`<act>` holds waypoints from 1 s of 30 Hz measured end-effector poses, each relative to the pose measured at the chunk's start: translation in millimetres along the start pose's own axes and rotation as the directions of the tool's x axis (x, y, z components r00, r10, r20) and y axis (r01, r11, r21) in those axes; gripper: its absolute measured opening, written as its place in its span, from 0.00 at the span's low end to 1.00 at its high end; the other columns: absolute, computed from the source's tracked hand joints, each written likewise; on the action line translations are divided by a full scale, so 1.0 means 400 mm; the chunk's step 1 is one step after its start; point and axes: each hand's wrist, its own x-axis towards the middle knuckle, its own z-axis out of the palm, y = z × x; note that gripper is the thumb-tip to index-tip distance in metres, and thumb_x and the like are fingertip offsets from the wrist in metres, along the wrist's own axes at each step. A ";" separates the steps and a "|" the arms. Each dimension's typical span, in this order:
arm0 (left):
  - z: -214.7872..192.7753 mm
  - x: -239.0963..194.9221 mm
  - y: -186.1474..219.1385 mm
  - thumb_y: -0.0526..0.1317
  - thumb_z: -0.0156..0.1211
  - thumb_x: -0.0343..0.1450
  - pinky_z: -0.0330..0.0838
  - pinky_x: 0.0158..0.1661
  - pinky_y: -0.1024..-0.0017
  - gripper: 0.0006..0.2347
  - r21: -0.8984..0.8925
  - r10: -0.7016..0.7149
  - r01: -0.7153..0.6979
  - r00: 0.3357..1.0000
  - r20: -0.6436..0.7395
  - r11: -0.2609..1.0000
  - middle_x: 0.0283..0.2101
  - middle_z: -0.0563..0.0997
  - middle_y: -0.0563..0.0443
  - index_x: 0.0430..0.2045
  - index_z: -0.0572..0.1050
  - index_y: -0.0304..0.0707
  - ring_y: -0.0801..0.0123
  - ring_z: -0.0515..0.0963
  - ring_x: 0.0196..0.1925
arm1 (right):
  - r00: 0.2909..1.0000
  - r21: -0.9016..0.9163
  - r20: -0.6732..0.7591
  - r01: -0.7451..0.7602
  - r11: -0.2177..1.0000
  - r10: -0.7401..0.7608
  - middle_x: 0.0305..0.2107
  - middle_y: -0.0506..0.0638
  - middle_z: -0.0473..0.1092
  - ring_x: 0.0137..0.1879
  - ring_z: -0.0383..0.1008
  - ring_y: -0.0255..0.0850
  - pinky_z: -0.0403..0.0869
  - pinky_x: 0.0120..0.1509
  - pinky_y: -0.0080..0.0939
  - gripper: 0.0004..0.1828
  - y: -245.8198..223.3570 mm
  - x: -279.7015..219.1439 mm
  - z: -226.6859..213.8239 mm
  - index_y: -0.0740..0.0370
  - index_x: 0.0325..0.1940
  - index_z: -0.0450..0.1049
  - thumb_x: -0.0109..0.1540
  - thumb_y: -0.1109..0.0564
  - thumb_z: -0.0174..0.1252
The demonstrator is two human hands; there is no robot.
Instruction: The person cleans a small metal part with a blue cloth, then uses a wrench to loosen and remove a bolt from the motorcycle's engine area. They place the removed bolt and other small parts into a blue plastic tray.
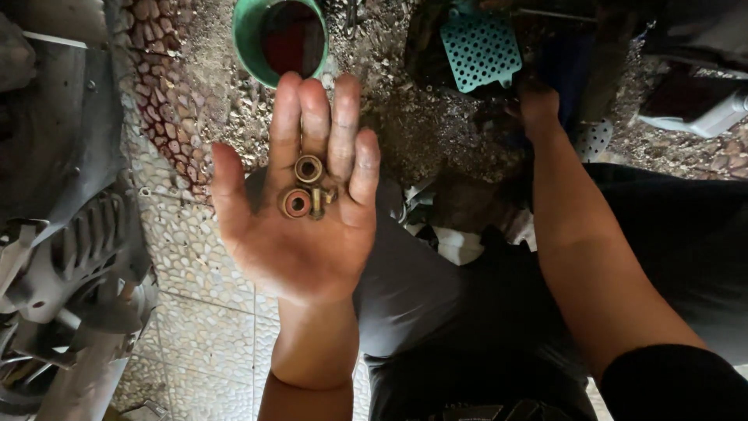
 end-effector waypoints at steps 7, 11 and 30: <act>-0.013 -0.009 0.005 0.61 0.34 0.83 0.45 0.75 0.55 0.31 -0.085 -0.015 0.024 0.995 0.099 0.996 0.73 0.66 0.41 0.72 0.54 0.33 0.55 0.49 0.80 | 0.969 0.129 0.093 -0.240 0.962 0.229 0.35 0.66 0.77 0.44 0.79 0.66 0.77 0.50 0.61 0.18 -0.099 -0.218 -0.072 0.66 0.41 0.80 0.61 0.47 0.60; -0.026 -0.001 0.001 0.61 0.34 0.83 0.46 0.75 0.54 0.31 -0.072 0.000 0.008 0.994 0.108 0.997 0.72 0.66 0.40 0.72 0.55 0.31 0.53 0.50 0.79 | 0.920 0.115 0.254 -0.334 0.935 0.298 0.40 0.67 0.76 0.50 0.76 0.66 0.76 0.51 0.60 0.21 -0.241 -0.298 -0.132 0.65 0.43 0.80 0.59 0.44 0.64; -0.035 0.028 -0.004 0.56 0.34 0.84 0.50 0.80 0.51 0.28 0.032 -0.061 0.058 0.995 0.083 0.998 0.70 0.70 0.43 0.71 0.63 0.31 0.51 0.57 0.80 | 0.923 -0.267 0.369 -0.008 0.964 0.110 0.44 0.57 0.74 0.48 0.75 0.52 0.74 0.52 0.52 0.14 -0.298 -0.198 -0.107 0.60 0.53 0.76 0.70 0.50 0.54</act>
